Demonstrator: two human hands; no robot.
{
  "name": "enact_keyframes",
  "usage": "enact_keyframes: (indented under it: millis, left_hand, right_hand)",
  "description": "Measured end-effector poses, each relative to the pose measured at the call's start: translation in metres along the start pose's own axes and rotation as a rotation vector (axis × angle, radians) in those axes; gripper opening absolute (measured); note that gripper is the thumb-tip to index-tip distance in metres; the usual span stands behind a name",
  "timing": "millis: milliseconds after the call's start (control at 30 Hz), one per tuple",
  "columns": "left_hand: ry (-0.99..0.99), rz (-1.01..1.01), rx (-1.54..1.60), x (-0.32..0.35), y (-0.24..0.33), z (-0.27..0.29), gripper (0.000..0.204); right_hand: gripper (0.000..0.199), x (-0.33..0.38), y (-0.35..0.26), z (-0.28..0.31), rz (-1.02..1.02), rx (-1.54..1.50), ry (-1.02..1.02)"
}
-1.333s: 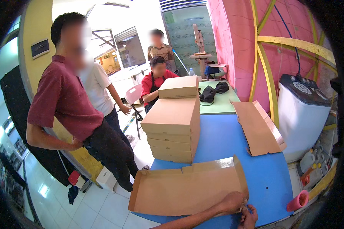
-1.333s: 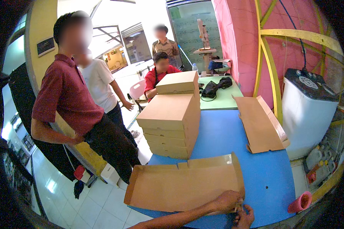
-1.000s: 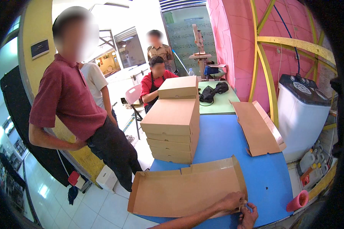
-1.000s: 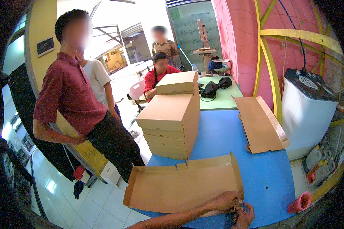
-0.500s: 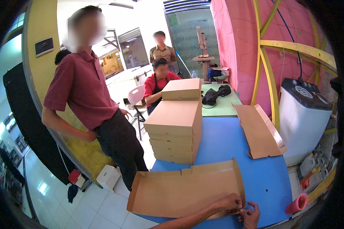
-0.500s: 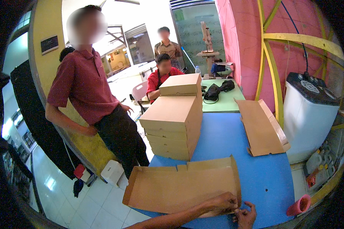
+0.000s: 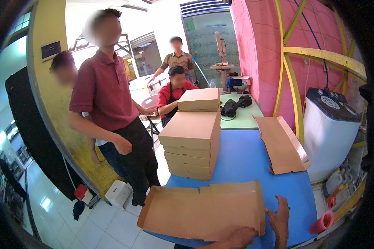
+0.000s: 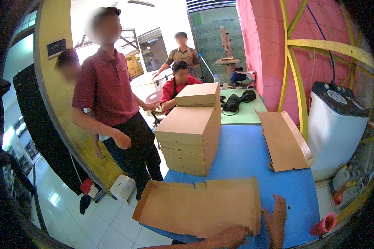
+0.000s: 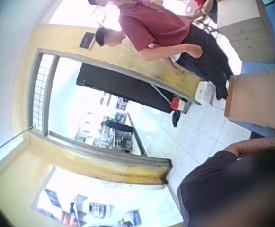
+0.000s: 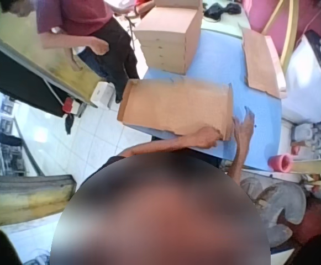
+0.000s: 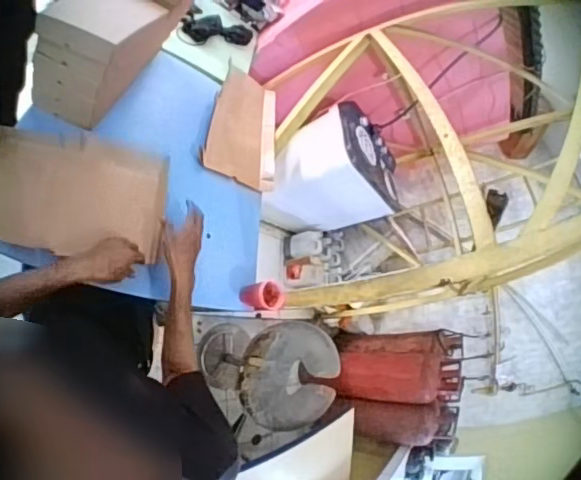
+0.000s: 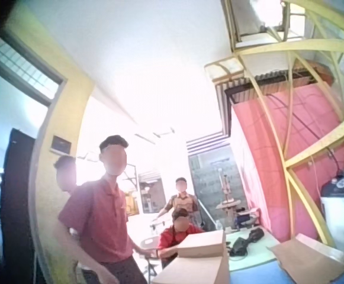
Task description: The person assembles flat cardboard pieces into boxes on a blue table, folding flaps and securing them with tape. Other people are present in the background, some handling boxes or standing nearby.
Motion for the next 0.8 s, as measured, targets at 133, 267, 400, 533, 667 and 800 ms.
enact_keyframes:
  millis: [133, 267, 400, 533, 667, 800]
  left_hand:
    - [0.149, -0.14, -0.028, 0.022, 0.051, -0.007, 0.018]
    - [0.22, -0.182, 0.049, 0.031, 0.071, -0.002, 0.014]
    - [0.15, -0.143, 0.0, 0.028, 0.071, -0.018, 0.012]
    - [0.087, -0.123, -0.094, 0.027, 0.069, -0.027, 0.012]
    - [0.027, -0.093, -0.215, 0.037, 0.078, -0.006, 0.018]
    - [-0.196, 0.002, -0.472, 0.036, 0.077, 0.018, 0.034]
  right_hand:
    - [0.061, -0.036, -0.035, -0.047, 0.318, 0.214, -0.13]
    - [0.053, -0.044, -0.031, -0.085, 0.306, 0.277, -0.333]
    - [0.028, -0.038, -0.06, -0.075, 0.456, 0.283, -0.215]
    - [0.015, -0.025, -0.069, 0.003, 0.449, -0.061, 0.169]
    - [0.024, 0.0, -0.015, 0.079, 0.275, -0.192, 0.56]
    - [0.023, 0.037, 0.066, 0.093, -0.046, -0.33, 0.64]
Point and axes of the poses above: each hand's wrist, its own x-axis away from the middle knuckle, its own z-axis out of the back of the hand, y = z × x, the point moved 10 cm from there along -x, towards the middle knuckle, and after that the axes turned 1 degree about -z, right-handed, at the moved point
